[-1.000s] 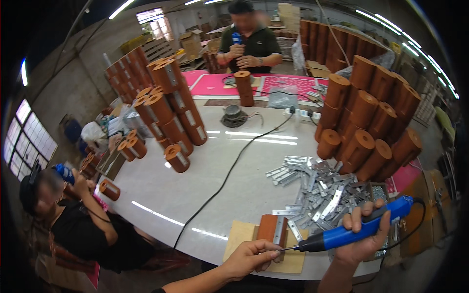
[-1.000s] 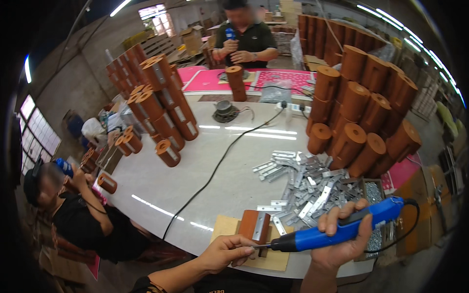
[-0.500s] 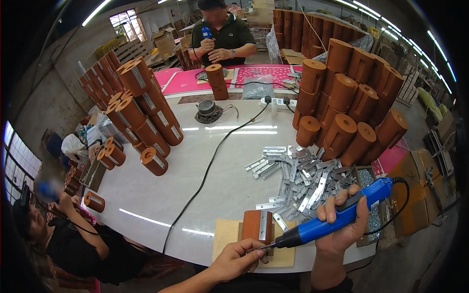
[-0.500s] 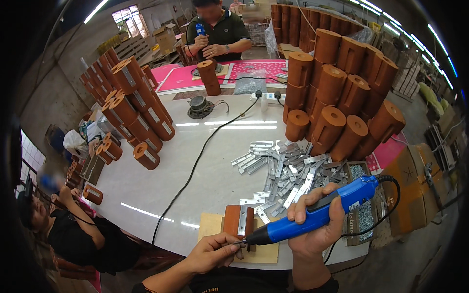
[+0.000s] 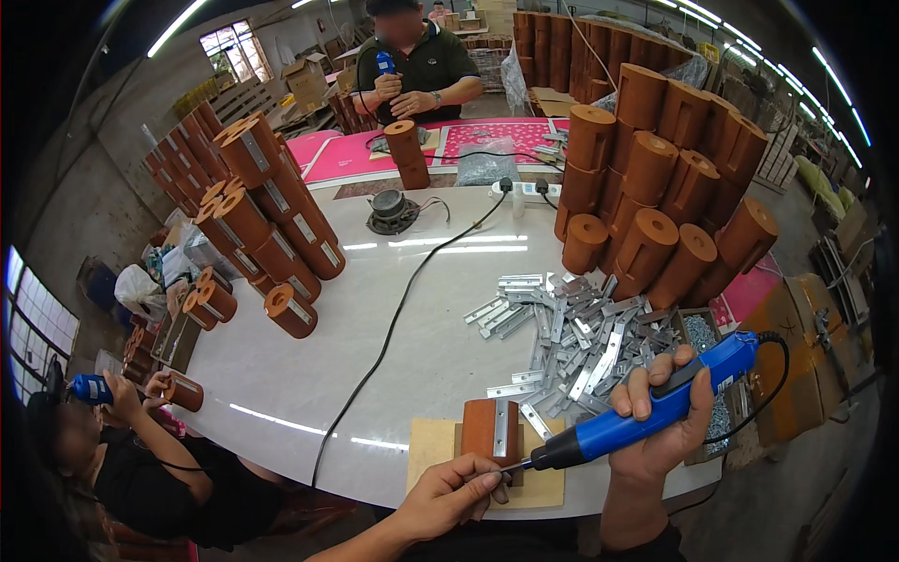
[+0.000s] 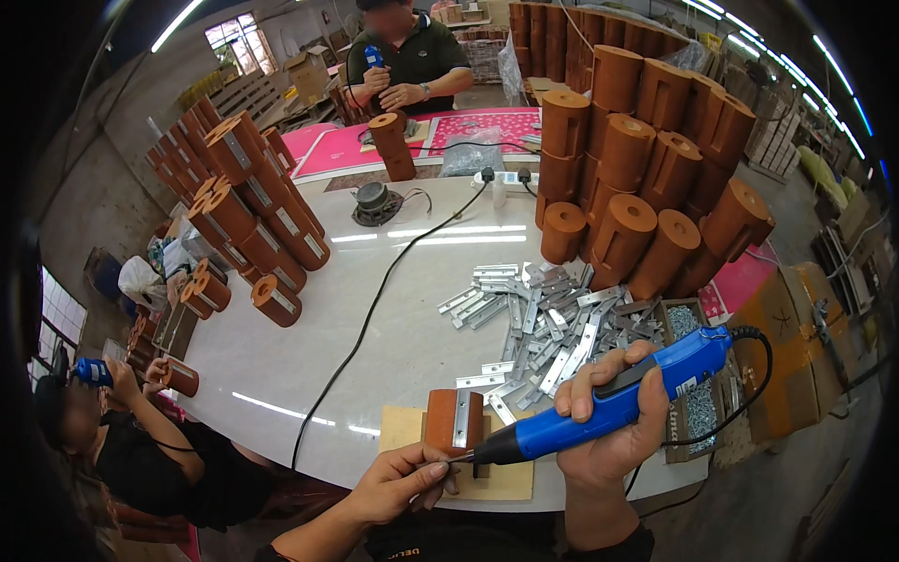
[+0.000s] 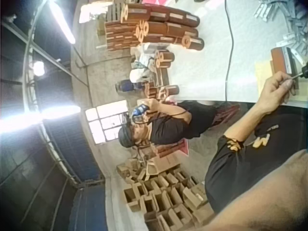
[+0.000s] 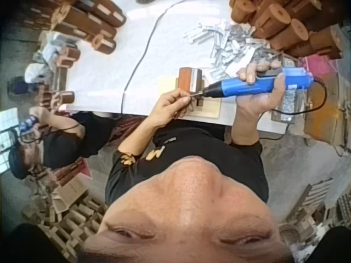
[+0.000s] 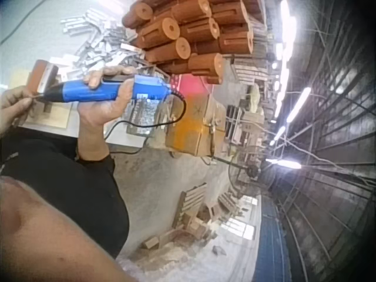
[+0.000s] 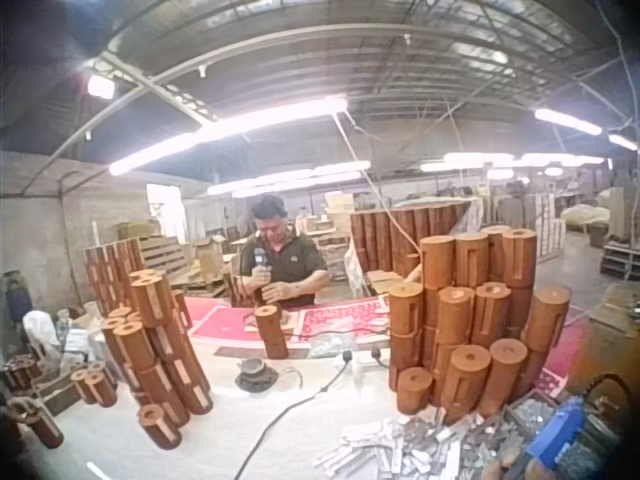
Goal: Using an electric screwdriver to attach metal brackets to cylindrical wooden components on a workbench.
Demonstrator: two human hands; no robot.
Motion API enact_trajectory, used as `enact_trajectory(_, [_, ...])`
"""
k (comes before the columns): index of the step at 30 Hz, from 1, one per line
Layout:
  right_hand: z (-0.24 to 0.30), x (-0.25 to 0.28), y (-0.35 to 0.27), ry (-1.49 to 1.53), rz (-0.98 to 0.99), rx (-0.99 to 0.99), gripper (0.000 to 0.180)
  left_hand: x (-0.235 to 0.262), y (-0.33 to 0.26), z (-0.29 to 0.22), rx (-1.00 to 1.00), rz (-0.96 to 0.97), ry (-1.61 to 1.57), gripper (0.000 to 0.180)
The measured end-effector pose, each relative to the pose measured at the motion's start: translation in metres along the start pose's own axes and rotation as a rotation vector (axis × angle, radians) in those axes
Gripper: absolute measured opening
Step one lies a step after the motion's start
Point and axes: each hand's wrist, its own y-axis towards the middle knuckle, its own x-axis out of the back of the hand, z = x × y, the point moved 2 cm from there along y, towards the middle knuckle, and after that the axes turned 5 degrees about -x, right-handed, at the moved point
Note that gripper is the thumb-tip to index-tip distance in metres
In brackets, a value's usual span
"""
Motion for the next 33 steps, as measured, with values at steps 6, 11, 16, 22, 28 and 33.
enact_trajectory(6, [0.004, -0.004, 0.0, 0.002, 0.0, 0.009, 0.028, -0.002, -0.001, -0.002, -0.011, 0.003, -0.013, 0.021])
enact_trajectory(11, [0.0, -0.004, 0.0, 0.01, -0.019, -0.019, 0.027, -0.005, 0.002, -0.003, -0.025, -0.005, -0.043, 0.025])
enact_trajectory(16, [-0.004, 0.001, 0.001, 0.048, -0.036, -0.028, 0.027, -0.004, 0.004, 0.004, 0.061, 0.019, -0.224, 0.03])
enact_trajectory(22, [-0.006, 0.01, 0.006, 0.116, -0.022, -0.036, 0.027, -0.008, 0.005, 0.002, -0.11, -0.063, -0.128, 0.029])
enact_trajectory(28, [-0.008, 0.017, 0.012, 0.201, -0.029, -0.082, 0.028, -0.016, 0.005, 0.004, -0.616, -0.255, 0.326, 0.016])
enact_trajectory(33, [-0.009, 0.017, 0.013, 0.174, 0.011, -0.038, 0.029, -0.015, 0.007, 0.005, -0.552, -0.278, 0.389, 0.02])
